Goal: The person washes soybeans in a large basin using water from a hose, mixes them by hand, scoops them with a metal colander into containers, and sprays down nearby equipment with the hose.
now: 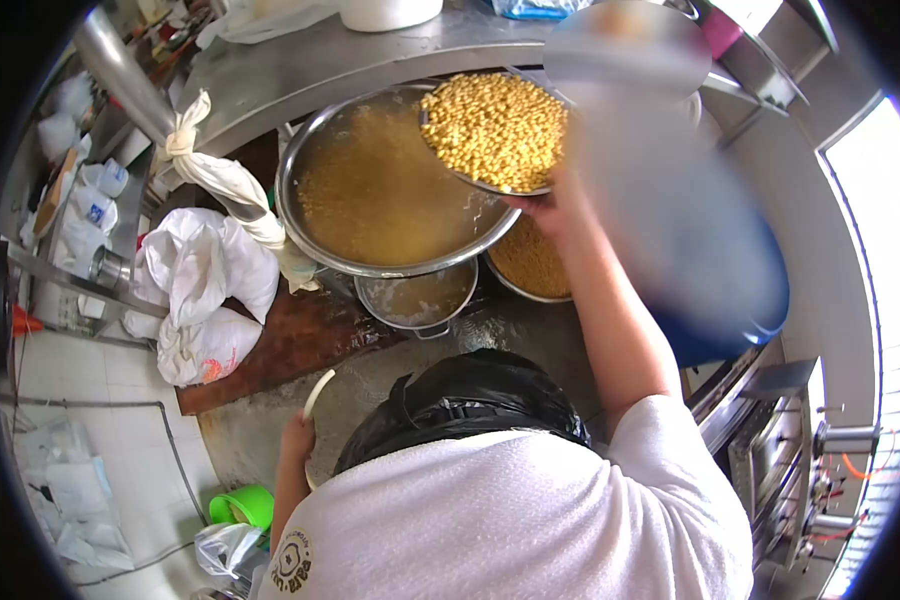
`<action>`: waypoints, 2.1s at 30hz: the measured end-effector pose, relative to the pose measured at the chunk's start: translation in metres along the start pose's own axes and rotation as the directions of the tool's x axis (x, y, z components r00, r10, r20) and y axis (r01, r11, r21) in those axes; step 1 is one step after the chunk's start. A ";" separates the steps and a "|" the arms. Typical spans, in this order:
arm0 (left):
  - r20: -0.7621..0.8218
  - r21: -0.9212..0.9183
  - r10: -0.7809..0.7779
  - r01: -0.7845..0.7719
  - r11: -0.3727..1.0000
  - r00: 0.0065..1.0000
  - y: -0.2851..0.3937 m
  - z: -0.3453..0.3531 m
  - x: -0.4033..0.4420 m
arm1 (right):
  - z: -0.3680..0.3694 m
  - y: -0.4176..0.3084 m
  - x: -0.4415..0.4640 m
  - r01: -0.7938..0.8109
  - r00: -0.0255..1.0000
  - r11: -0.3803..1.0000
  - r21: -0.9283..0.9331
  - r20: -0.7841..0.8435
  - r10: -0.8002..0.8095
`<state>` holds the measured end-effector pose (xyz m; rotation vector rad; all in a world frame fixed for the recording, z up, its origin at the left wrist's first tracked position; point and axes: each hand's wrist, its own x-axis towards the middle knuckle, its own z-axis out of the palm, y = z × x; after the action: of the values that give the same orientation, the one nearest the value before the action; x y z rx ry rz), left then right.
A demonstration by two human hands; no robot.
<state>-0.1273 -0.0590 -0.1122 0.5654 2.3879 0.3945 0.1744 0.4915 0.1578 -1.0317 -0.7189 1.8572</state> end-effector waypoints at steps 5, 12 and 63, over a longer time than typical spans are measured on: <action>0.144 0.061 -0.006 -0.003 0.998 0.990 0.030 -0.010 0.029 | -0.123 0.000 0.000 0.477 0.879 0.763 -0.437 0.219 -0.424; 0.086 0.106 0.254 -0.262 0.959 0.963 -0.015 0.042 0.098 | -0.282 0.006 -0.082 0.402 0.840 0.616 -0.677 0.005 -0.542; 0.231 0.489 -0.013 -0.105 0.866 0.973 0.257 0.129 0.056 | -0.456 0.091 0.426 -0.065 0.788 -0.102 -0.993 0.012 -0.615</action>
<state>-0.0069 0.2073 -0.1322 0.8497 2.2472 -0.2773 0.4150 0.8605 -0.2938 -1.8963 -1.9350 0.1864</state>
